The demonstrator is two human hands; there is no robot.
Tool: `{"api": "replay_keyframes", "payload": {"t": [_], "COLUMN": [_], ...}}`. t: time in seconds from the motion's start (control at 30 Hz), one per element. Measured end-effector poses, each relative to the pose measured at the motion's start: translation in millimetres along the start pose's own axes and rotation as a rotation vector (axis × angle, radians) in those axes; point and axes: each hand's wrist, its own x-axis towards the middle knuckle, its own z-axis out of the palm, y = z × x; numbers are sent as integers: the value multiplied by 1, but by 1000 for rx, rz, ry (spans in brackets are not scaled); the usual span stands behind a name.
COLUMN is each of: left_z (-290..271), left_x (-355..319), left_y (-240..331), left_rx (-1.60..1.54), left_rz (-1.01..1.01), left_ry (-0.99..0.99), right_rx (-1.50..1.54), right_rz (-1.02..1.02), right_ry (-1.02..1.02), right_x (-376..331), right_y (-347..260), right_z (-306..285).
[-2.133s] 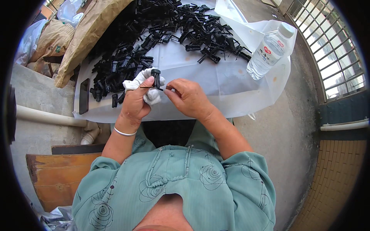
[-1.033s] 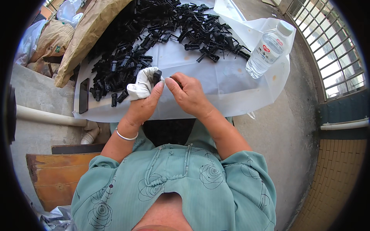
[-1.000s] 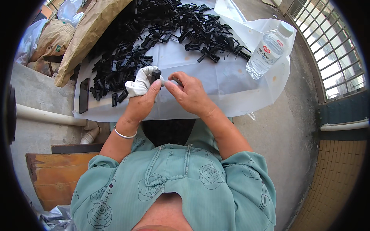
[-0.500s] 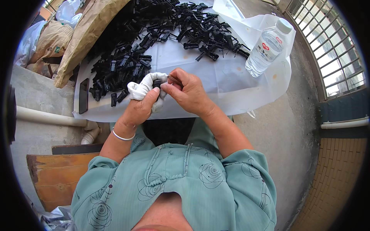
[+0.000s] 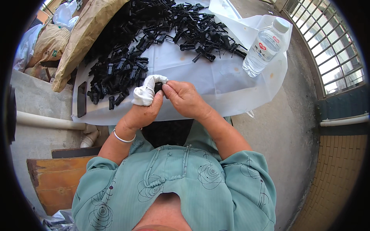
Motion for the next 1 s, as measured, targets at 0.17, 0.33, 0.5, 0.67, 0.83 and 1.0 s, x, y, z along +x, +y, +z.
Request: {"api": "replay_keyframes", "payload": {"t": [0.17,0.33,0.5,0.67,0.83,1.0], "left_z": [-51,-46,-16,-17,-21,-24], "left_x": [18,15,14,13,9,0], "left_y": [-24,-13,-18,-15,-8,-3], "left_rx": [810,727,422,32,4,-451], "left_rz": [138,68,341,-23,114,-311], "left_ry": [383,431,297,244,-6,-268], "right_rx": [-798,-1045,-882,-403,-172,-41], "right_rz": [5,86,-16,10,133,186], "right_ry": [489,320,126,-81,-214,-229], "right_x": [18,28,16,10,9,4], "right_y": [23,45,24,-4,-17,-20], "right_z": [-60,-67,-37,-40,-38,-25]}}
